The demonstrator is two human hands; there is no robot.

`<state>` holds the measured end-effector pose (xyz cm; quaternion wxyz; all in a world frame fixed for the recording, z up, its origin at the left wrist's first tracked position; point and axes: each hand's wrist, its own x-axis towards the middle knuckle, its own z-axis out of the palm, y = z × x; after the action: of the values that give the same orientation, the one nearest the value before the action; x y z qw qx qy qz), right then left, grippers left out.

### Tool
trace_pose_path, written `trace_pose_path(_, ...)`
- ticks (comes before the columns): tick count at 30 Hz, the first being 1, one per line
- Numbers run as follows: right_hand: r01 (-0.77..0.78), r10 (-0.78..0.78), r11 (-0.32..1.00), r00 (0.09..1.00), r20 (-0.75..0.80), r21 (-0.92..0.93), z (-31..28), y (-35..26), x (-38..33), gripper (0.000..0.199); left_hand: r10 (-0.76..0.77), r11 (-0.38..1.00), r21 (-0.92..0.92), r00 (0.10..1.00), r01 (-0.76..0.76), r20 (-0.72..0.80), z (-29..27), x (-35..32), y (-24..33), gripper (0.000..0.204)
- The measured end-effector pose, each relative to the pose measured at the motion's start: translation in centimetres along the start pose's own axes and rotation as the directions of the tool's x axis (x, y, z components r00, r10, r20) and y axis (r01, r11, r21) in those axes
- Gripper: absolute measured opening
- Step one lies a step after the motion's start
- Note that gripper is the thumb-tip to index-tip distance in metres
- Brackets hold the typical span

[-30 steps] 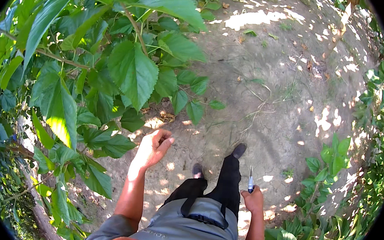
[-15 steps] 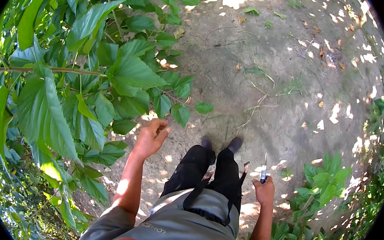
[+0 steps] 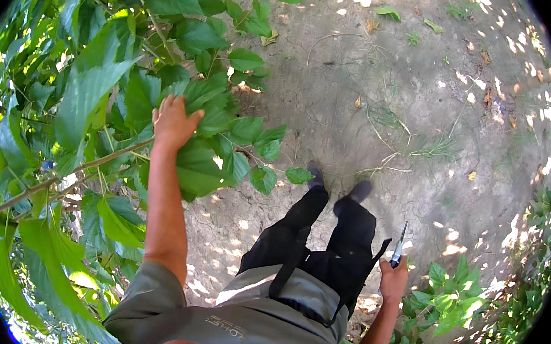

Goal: The person sits on the ground and uses pruning shears to trim a plant stem, then stands and walks through a mulberry grove to cut several branches from trees. The cut branches are placed on the ground.

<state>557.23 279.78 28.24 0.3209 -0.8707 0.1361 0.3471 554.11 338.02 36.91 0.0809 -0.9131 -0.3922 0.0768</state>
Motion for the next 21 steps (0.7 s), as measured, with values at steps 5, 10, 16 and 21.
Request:
trace_pose_path(5,-0.082,0.091,0.991,0.993,0.078,-0.108,-0.5,-1.8,6.6,0.031,-0.222,0.955,0.277,0.876,0.107,0.429,5.6,-0.1,-4.7,0.049)
trace_pose_path(10,-0.005,0.038,0.986,0.98,0.196,-0.166,-1.4,-5.6,14.0,0.031,-0.242,0.918,0.388,0.89,0.081,0.386,9.4,-3.9,-9.3,0.033)
trace_pose_path(16,-0.09,0.138,0.977,0.959,0.249,-0.192,-4.1,-5.1,19.6,0.029,-0.299,0.935,0.304,0.872,0.185,0.387,10.2,-5.4,-7.7,0.026)
trace_pose_path(21,-0.091,0.141,0.975,0.959,0.245,-0.204,-5.1,-5.4,22.5,0.03,-0.325,0.935,0.259,0.881,0.244,0.344,11.2,-5.3,-6.3,0.022)
